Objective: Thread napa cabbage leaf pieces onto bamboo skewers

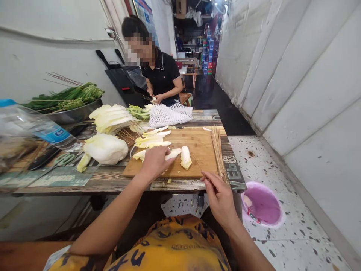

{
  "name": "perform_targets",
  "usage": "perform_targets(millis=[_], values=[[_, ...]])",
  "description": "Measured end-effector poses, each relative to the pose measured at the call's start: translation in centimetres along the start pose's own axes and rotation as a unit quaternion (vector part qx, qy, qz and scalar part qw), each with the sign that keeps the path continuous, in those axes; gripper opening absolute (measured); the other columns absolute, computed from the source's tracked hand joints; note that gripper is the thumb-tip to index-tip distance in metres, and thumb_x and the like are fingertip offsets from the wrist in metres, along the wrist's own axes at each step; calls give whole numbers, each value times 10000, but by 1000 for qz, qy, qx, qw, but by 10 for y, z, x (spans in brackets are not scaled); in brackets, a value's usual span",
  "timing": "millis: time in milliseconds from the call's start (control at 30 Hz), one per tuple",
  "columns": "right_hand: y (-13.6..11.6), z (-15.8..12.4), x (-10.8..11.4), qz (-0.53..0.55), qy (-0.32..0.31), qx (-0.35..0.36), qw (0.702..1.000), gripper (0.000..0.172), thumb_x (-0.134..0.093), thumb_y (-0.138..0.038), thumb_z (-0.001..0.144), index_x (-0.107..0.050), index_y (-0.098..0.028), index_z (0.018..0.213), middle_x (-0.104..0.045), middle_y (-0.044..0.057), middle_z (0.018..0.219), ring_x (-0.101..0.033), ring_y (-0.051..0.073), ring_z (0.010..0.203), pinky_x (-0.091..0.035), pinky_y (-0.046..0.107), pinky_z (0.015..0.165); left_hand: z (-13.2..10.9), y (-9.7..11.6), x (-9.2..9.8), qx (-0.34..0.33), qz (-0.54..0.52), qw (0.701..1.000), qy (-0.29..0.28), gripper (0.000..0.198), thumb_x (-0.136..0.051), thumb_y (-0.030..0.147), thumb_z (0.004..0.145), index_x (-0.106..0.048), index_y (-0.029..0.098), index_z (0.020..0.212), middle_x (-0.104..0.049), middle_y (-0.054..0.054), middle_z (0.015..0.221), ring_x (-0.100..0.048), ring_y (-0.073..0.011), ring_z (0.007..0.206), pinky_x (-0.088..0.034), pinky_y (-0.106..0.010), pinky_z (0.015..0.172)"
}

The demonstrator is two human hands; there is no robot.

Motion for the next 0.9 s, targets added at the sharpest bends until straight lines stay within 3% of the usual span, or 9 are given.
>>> perform_targets(millis=[167, 267, 333, 400, 467, 500, 667, 733, 900], values=[[-5, 3, -1, -44, 0, 25, 999, 210, -541, -275, 889, -678, -217, 1038, -677, 65, 904, -615, 211, 872, -479, 352, 827, -7, -11, 8, 42, -149, 986, 59, 146, -520, 279, 818, -630, 189, 852, -691, -57, 855, -606, -223, 824, -407, -326, 750], [-6, 4, -3, -50, -10, 28, 998, 223, -522, -280, 899, -671, -204, 1046, -679, 61, 878, -624, 200, 852, -487, 331, 817, -15, -22, 17, 101, -278, 951, 89, 184, -563, 354, 800, -640, 190, 828, -684, -27, 820, -590, -188, 774, -417, -291, 725], [-7, 4, -7, -51, -15, 24, 998, 242, -514, -293, 907, -660, -185, 1066, -678, 65, 875, -629, 191, 835, -496, 316, 796, -24, -22, 18, 114, -424, 898, 43, 243, -600, 404, 777, -645, 173, 835, -680, -18, 795, -588, -168, 736, -427, -271, 695], [-10, 4, -13, -50, -24, 17, 998, 266, -526, -316, 902, -651, -168, 1085, -682, 73, 885, -635, 183, 797, -512, 296, 730, -37, -11, 12, 109, -568, 813, -68, 311, -650, 436, 742, -652, 150, 863, -689, -28, 805, -596, -155, 711, -436, -251, 663], [-15, 5, -21, -49, -43, 13, 998, 294, -548, -344, 889, -650, -163, 1097, -684, 70, 877, -637, 173, 738, -518, 274, 647, -54, 5, 5, 92, -652, 734, -167, 338, -700, 425, 716, -660, 133, 882, -696, -38, 811, -598, -141, 701, -443, -234, 662], [-19, 5, -25, -47, -55, 12, 997, 305, -550, -355, 886, -651, -166, 1104, -685, 65, 872, -637, 169, 720, -518, 269, 627, -62, 13, 2, 86, -676, 707, -189, 327, -712, 408, 718, -661, 130, 883, -694, -37, 802, -597, -131, 698, -445, -225, 669], [-30, 3, -36, -72, -104, 68, 990, 327, -434, -293, 946, -644, -191, 1175, -642, 8, 697, -596, 130, 609, -511, 253, 613, -90, 28, -6, 149, -770, 600, -159, 256, -664, 389, 795, -608, 175, 924, -678, -14, 800, -625, -124, 689, -482, -234, 673], [-32, 1, -35, -95, -128, 114, 981, 324, -432, -236, 947, -634, -200, 1197, -630, 0, 670, -587, 126, 590, -508, 247, 604, -96, 26, -4, 183, -781, 575, -159, 264, -671, 391, 789, -596, 181, 929, -676, -16, 784, -635, -131, 660, -479, -223, 606], [-31, -3, -29, -166, -155, 186, 956, 323, -437, -130, 925, -629, -202, 1174, -667, 101, 1028, -633, 189, 933, -531, 319, 784, -106, 17, 2, 228, -781, 568, -128, 272, -717, 339, 757, -661, 145, 940, -664, -21, 756, -600, -92, 661, -455, -172, 614]])
Point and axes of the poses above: each hand's wrist, its own z-axis towards the middle knuckle, its own x-axis out of the back of the hand, y = z × x, the point moved 3 cm from there along z, towards the middle knuckle
